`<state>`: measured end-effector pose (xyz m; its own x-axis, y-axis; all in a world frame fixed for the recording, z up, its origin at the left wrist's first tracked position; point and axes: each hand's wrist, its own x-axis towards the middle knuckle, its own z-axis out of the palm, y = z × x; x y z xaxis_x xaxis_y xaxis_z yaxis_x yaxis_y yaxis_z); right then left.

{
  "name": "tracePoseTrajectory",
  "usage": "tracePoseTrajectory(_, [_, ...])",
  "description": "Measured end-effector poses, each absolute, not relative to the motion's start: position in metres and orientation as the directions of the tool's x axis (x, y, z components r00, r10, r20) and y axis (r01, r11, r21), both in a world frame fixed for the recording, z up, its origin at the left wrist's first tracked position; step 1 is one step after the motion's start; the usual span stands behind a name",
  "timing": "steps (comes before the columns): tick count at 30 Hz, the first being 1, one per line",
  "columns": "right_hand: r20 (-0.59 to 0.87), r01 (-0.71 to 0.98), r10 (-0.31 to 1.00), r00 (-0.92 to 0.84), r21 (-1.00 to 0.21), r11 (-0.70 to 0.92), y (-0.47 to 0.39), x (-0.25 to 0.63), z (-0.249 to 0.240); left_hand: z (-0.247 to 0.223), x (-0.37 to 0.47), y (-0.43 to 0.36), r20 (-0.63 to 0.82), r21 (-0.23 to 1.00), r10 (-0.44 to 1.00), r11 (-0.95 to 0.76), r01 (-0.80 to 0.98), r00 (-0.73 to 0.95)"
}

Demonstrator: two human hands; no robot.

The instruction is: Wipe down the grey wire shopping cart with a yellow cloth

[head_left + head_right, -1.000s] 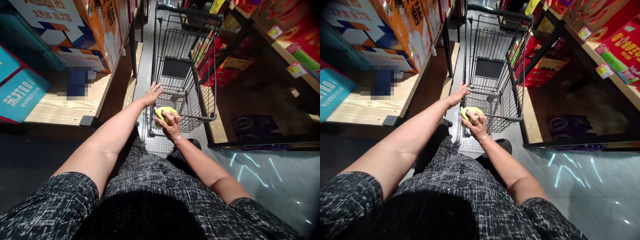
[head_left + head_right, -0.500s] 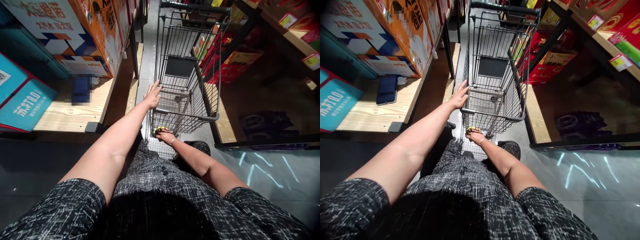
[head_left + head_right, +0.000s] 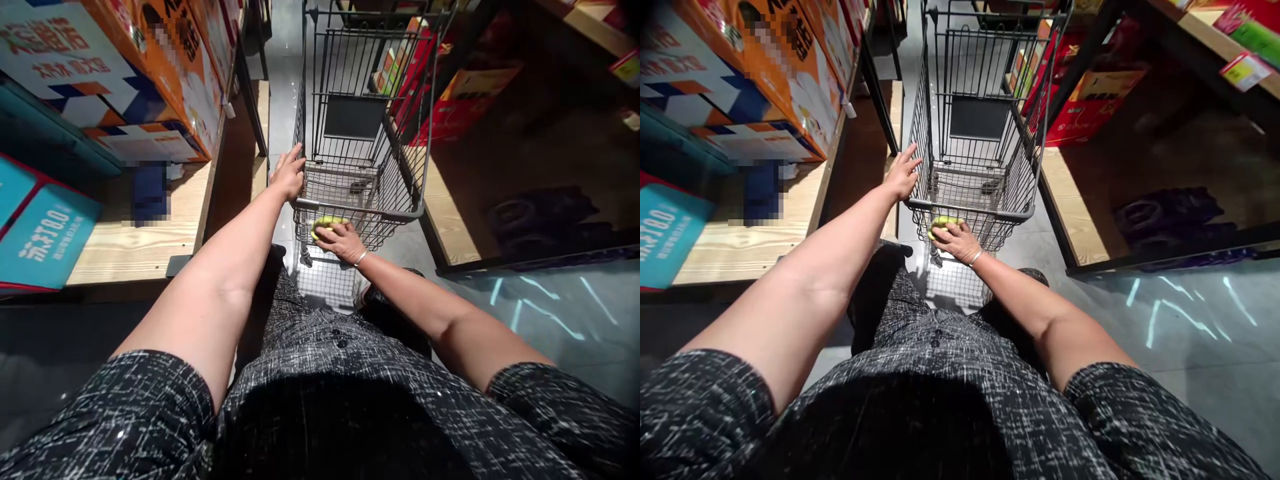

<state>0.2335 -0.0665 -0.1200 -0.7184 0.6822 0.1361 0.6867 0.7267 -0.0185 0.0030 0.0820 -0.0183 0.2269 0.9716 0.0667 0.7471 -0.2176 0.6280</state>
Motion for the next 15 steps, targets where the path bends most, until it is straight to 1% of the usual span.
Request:
tracePoseTrajectory(1, [0.029, 0.684, 0.685, -0.728, -0.037, 0.729, -0.072, 0.231, -0.134, -0.017, 0.003, 0.082, 0.066, 0.616, 0.972, -0.219, 0.757, 0.227])
tracePoseTrajectory(2, [-0.049, 0.686, 0.685, -0.727, -0.051, 0.726, -0.078, 0.229, -0.146, -0.016, 0.002, 0.082, 0.067, 0.602, 0.971, -0.222, 0.767, 0.229])
tracePoseTrajectory(3, [-0.097, 0.691, 0.685, -0.722, -0.061, 0.72, -0.083, 0.227, -0.157, -0.014, 0.002, 0.082, 0.066, 0.586, 0.971, -0.225, 0.778, 0.23])
tracePoseTrajectory(5, [-0.12, 0.698, 0.688, -0.715, -0.07, 0.713, -0.09, 0.226, -0.17, -0.01, 0.003, 0.08, 0.053, 0.554, 0.974, -0.213, 0.805, 0.221])
tracePoseTrajectory(8, [-0.087, 0.699, 0.693, -0.715, -0.069, 0.712, -0.092, 0.226, -0.166, -0.003, 0.005, 0.077, 0.036, 0.53, 0.982, -0.175, 0.83, 0.184])
tracePoseTrajectory(11, [-0.024, 0.712, 0.712, -0.702, -0.043, 0.701, -0.088, 0.235, -0.14, 0.004, 0.008, 0.07, 0.086, 0.535, 0.986, -0.165, 0.829, 0.141])
tracePoseTrajectory(13, [0.088, 0.736, 0.733, -0.674, -0.001, 0.677, -0.085, 0.247, -0.112, 0.008, 0.009, 0.063, 0.163, 0.515, 0.98, -0.186, 0.837, 0.117])
tracePoseTrajectory(15, [0.264, 0.763, 0.728, -0.633, 0.053, 0.644, -0.084, 0.265, -0.081, 0.013, 0.009, 0.055, 0.26, 0.458, 0.959, -0.227, 0.86, 0.115])
